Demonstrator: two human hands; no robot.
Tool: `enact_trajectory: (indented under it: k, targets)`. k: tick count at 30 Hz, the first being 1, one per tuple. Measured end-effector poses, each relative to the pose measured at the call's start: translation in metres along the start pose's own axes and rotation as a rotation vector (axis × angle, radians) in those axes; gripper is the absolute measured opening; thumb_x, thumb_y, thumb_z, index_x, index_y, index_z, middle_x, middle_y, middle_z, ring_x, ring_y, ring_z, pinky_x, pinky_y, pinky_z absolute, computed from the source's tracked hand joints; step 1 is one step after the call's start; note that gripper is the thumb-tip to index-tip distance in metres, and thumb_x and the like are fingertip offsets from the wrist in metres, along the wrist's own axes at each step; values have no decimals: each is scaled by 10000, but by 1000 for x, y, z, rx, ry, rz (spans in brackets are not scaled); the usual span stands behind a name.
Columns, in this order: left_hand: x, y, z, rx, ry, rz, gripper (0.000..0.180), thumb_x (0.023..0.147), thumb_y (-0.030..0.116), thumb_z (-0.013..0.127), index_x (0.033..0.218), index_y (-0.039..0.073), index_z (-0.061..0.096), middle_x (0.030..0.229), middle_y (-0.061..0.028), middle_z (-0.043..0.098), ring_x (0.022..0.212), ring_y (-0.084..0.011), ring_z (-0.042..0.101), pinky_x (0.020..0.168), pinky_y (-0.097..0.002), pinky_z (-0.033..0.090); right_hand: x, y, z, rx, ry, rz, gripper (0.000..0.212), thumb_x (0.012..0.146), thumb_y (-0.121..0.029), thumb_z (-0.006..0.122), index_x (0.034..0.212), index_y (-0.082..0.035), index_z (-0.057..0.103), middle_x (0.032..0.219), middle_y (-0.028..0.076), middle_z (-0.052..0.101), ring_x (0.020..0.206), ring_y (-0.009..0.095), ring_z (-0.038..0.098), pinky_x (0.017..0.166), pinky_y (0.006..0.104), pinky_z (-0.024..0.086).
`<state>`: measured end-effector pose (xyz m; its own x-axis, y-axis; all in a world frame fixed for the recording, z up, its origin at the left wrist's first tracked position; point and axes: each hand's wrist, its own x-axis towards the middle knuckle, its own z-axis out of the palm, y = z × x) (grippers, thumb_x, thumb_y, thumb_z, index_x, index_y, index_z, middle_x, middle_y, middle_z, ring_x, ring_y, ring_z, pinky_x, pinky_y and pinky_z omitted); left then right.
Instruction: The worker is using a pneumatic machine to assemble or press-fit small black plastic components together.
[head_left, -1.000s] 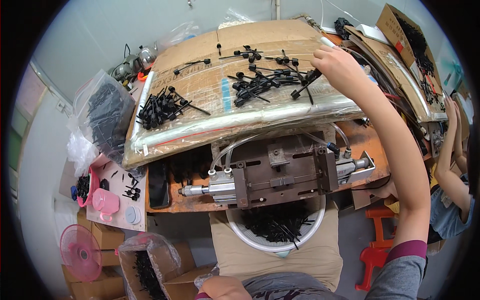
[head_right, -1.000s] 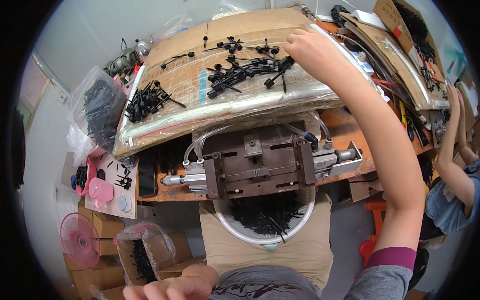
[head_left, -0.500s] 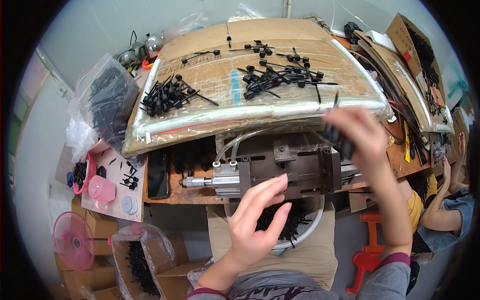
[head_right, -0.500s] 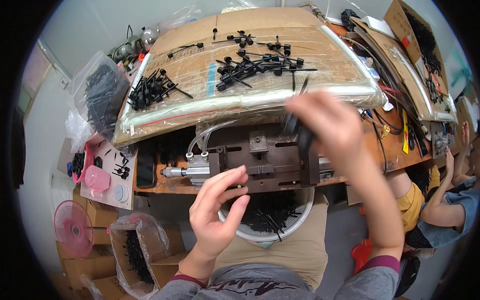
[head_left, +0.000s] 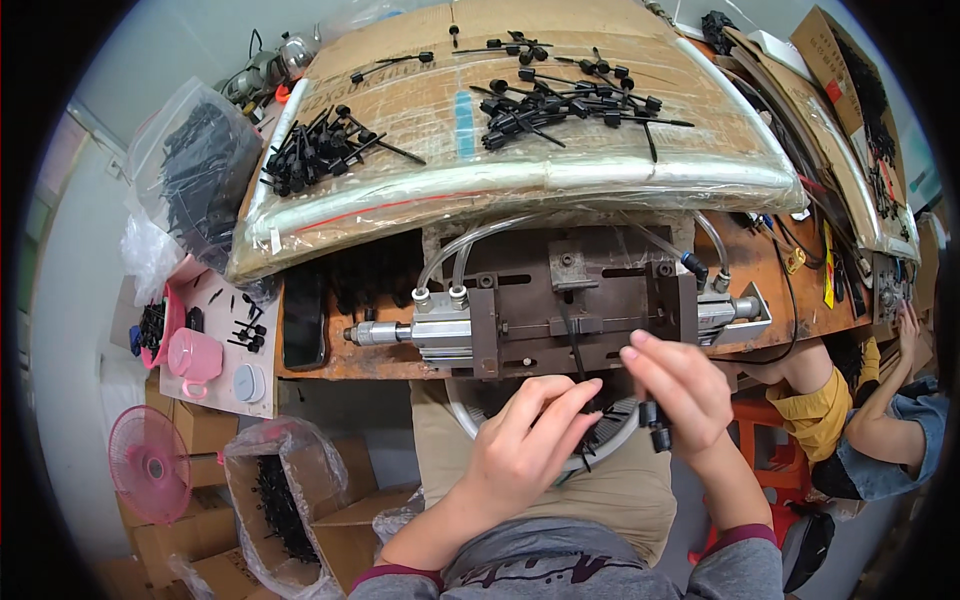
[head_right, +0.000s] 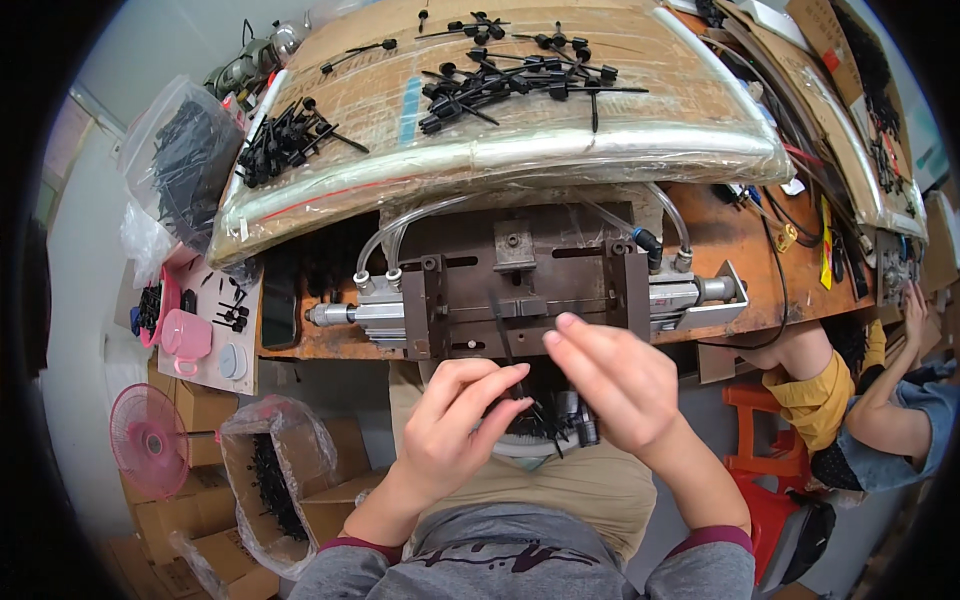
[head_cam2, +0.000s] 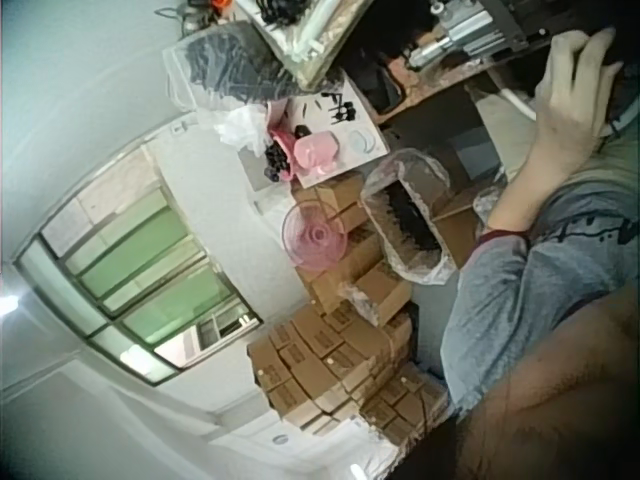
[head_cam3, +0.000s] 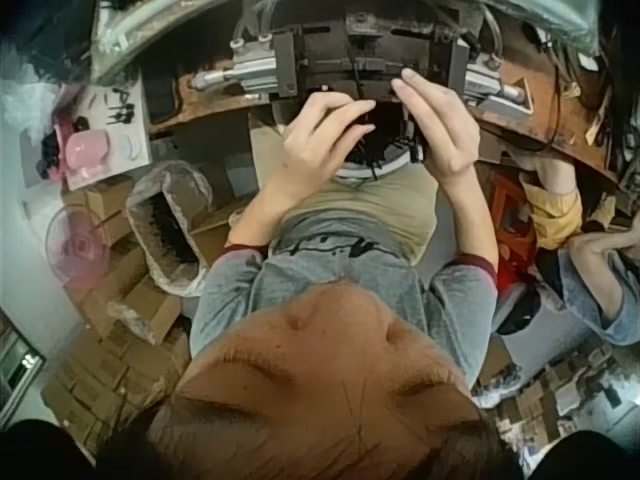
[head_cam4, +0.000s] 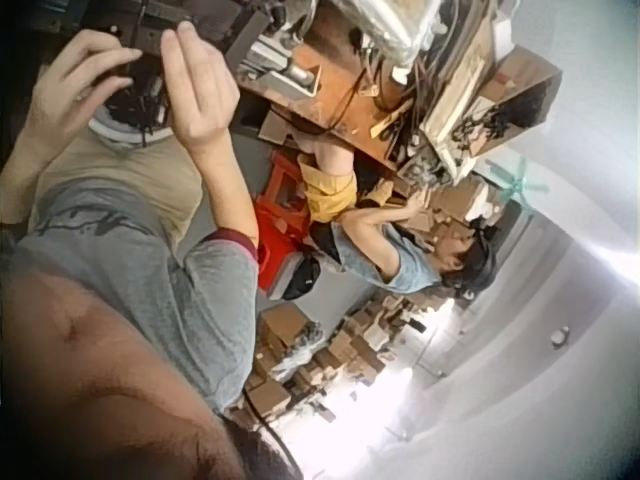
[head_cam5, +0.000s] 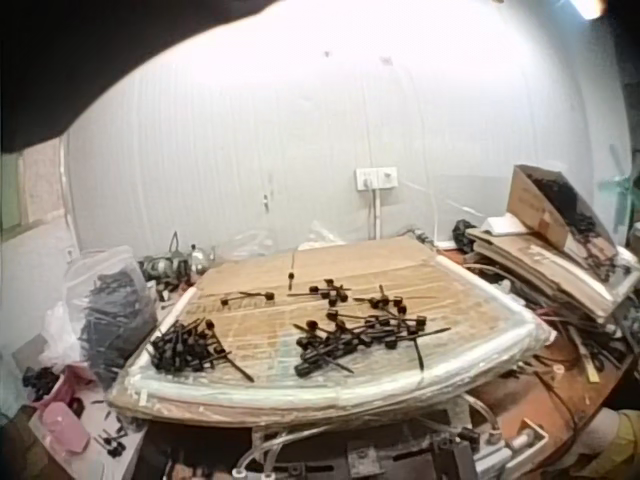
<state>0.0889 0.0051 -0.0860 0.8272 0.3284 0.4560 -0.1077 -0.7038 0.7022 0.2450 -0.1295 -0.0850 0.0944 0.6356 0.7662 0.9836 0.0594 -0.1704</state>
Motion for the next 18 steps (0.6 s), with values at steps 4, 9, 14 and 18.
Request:
enact_trajectory:
  k: [4,9,14,18]
  targets:
    - [-1,-17,11,184,-17,113,327,737,31,772,1050,-7,685,1172,-153,642,965,-252,653,810,-353,548,-9,-3,-2,21,40,144,371,696,7,667,1064,53,694,1100,194,660,791,262,650,666,313,526]
    - [7,-22,16,373,-108,200,279,778,93,731,1037,1,687,1286,-159,620,938,-250,680,870,-380,546,-16,-11,-1,-29,102,213,404,700,42,688,1100,1,713,1142,160,606,770,199,600,637,281,493]
    - [16,-23,14,396,-116,183,242,786,90,723,1010,4,689,1265,-144,639,874,-234,692,853,-361,553,-19,-17,-5,-119,110,250,498,652,113,714,1130,-27,715,1069,97,546,836,193,592,702,281,503]
    - [15,-26,14,428,-116,192,234,773,87,737,989,8,695,1266,-135,642,805,-221,694,782,-323,561,-22,-16,-10,-58,60,191,462,642,81,745,1097,8,703,1037,118,594,841,253,657,695,326,549]
